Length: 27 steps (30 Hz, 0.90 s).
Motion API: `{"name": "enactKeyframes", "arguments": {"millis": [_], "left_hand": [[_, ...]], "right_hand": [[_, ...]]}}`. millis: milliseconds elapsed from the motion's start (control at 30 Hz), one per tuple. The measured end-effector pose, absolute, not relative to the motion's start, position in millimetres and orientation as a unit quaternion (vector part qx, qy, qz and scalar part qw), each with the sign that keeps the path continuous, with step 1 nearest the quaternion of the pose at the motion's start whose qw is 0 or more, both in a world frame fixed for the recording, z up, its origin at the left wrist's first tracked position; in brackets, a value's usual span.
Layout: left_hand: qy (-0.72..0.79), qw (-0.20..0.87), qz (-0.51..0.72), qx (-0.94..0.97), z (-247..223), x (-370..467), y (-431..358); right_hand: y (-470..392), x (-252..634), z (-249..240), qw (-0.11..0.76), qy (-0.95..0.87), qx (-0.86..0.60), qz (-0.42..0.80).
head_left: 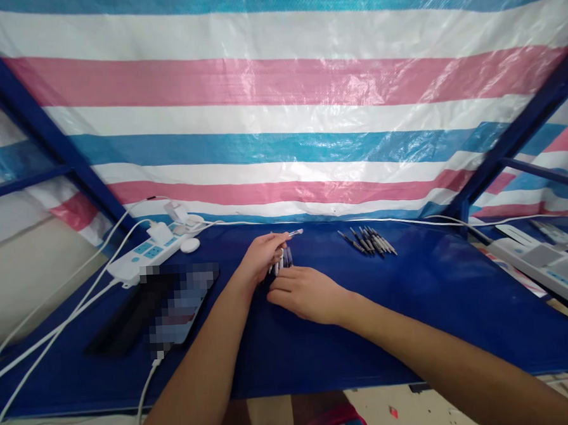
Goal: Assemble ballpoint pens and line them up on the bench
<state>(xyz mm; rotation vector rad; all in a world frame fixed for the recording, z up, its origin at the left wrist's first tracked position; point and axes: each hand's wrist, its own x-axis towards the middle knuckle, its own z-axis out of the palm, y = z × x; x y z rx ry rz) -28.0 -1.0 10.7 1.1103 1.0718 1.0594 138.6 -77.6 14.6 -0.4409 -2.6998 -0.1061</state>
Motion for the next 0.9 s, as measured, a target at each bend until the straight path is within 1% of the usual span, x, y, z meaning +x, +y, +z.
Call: {"name": "enactKeyframes", "arguments": {"millis": [67,167,267,367,467,600,733,900], "left_hand": [[0.484,0.543,0.458,0.510,9.7,-27.3,-1.3],[0.495,0.445,0.458,0.589,9.5,-26.4,-2.3],[0.498,0.316,0.436,0.680,12.4,-22.5,-6.3],[0.493,0.221,0.412,0.734,16.6,-15.5,-13.5],[0.476,0.197,0.403,0.756,20.5,-9.4,-20.2],[0.469,0.207,0.412,0.754,23.6,-6.8,-24.2],[0.447,0.246,0.435,0.742,22.7,-6.4,-24.2],[0.441,0.291,0.443,0.724,20.5,-4.2,-25.4]], "right_hand": [[-75.2,153.4,19.3,0.290,-0.939,-0.180,0.029],[-63.6,176.4,23.1,0.439,-0.854,-0.256,0.111],[-49.0,192.1,21.9,0.526,-0.773,-0.323,0.149],[-41.8,198.1,19.5,0.549,-0.742,-0.330,0.197],[-43.5,197.3,19.7,0.550,-0.735,-0.320,0.236],[-47.7,194.4,21.9,0.544,-0.735,-0.311,0.258],[-47.2,194.3,23.0,0.574,-0.691,-0.315,0.305],[-45.9,193.8,22.8,0.577,-0.656,-0.326,0.361]]}}
